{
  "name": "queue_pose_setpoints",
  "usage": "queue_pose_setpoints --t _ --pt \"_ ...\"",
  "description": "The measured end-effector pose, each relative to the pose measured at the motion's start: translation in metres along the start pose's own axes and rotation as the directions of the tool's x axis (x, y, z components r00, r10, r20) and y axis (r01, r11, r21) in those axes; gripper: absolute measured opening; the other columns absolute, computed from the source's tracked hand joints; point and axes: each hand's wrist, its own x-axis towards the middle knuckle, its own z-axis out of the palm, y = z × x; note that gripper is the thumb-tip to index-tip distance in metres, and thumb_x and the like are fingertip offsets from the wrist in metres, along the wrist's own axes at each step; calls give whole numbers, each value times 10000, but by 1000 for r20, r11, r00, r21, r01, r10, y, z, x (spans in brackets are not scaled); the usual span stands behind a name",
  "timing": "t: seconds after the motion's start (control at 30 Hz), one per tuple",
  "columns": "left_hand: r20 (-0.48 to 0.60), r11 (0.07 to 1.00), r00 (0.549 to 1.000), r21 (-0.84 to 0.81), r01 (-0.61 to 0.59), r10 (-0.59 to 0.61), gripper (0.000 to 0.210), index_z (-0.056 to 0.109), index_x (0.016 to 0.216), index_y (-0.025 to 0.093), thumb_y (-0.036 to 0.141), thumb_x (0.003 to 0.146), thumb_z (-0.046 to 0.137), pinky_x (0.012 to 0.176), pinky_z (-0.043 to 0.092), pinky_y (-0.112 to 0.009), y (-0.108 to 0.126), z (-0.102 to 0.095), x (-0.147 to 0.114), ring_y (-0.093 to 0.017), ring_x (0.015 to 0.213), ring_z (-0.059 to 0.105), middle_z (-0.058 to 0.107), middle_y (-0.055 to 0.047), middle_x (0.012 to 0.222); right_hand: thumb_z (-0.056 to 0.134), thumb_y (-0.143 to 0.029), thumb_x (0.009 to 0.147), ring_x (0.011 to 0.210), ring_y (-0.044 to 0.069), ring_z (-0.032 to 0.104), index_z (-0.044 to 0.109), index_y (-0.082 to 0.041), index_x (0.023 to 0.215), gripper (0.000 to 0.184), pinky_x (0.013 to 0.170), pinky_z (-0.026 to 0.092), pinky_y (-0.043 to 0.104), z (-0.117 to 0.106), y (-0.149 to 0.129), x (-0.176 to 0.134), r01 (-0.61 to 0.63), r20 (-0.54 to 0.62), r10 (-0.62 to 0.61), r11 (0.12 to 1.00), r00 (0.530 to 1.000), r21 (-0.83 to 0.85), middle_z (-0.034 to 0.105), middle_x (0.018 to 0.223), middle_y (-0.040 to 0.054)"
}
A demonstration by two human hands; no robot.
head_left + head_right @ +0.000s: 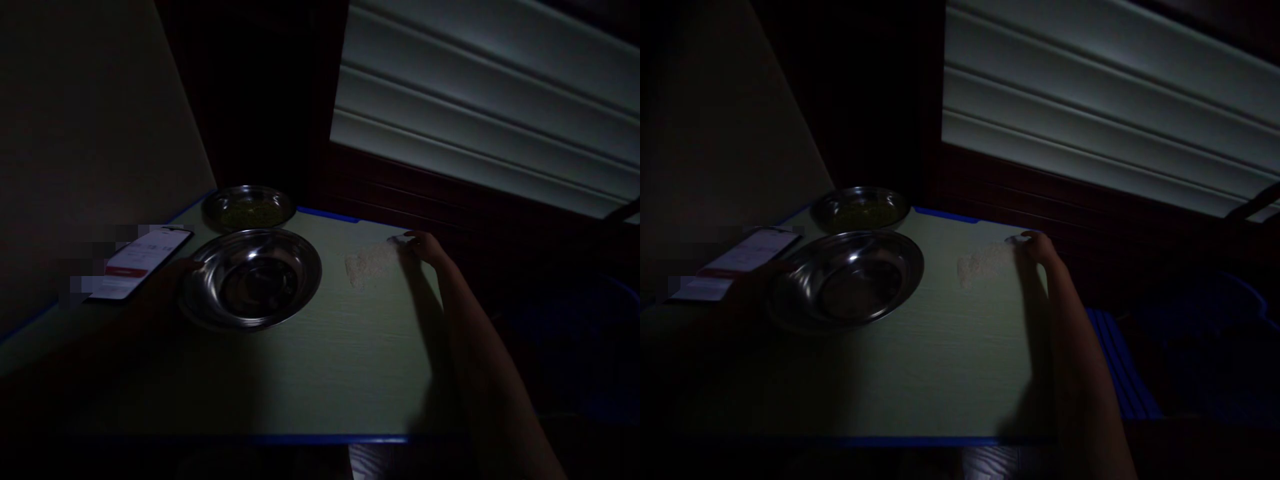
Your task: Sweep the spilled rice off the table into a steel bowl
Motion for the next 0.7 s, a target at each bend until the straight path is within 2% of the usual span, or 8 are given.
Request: queue_pose_setpoints --t 0.13,0.3,0.43,0.57,0.63,0.7 --pt "100 967 983 185 -173 156 354 553 802 237 165 461 613 930 427 -418 -17 0 5 -269 969 562 615 27 934 442 -31 652 555 115 555 612 -93 1117 500 517 397 200 4 -16 -2 80 46 -81 996 996 31 678 738 63" --pt "144 944 970 240 -224 194 377 550 887 236 206 511 555 933 420 -397 -29 -3 18 -264 979 556 617 22 972 434 -13 634 583 122 573 591 -98 1140 536 528 411 207 8 -37 -7 128 108 -136 989 985 74 677 747 57" --pt "129 946 962 189 -263 241 354 543 890 207 316 557 490 947 409 -393 -21 -4 19 -260 1012 544 602 -7 1004 420 10 619 599 123 572 606 -108 1115 542 543 410 212 9 -57 -15 165 128 -172 984 977 65 681 779 53" --pt "147 954 973 217 -205 176 471 532 891 174 459 520 482 916 414 -488 -2 -5 8 -317 960 546 590 -77 959 407 18 620 635 126 575 593 -96 1126 551 586 415 216 11 -75 -24 218 172 -232 971 957 98 675 782 54" --pt "154 960 978 219 -174 142 519 529 898 168 497 502 465 900 417 -507 4 -5 3 -328 950 542 586 -96 962 413 6 639 642 130 573 600 -96 1117 523 606 415 224 14 -83 -29 262 189 -276 960 942 93 671 770 55" --pt "171 955 973 226 -191 154 536 530 903 160 505 501 451 911 406 -506 5 -7 2 -327 958 536 585 -110 973 422 -14 665 645 132 569 606 -103 1107 487 616 414 230 17 -90 -33 306 205 -319 948 925 92 667 771 56"
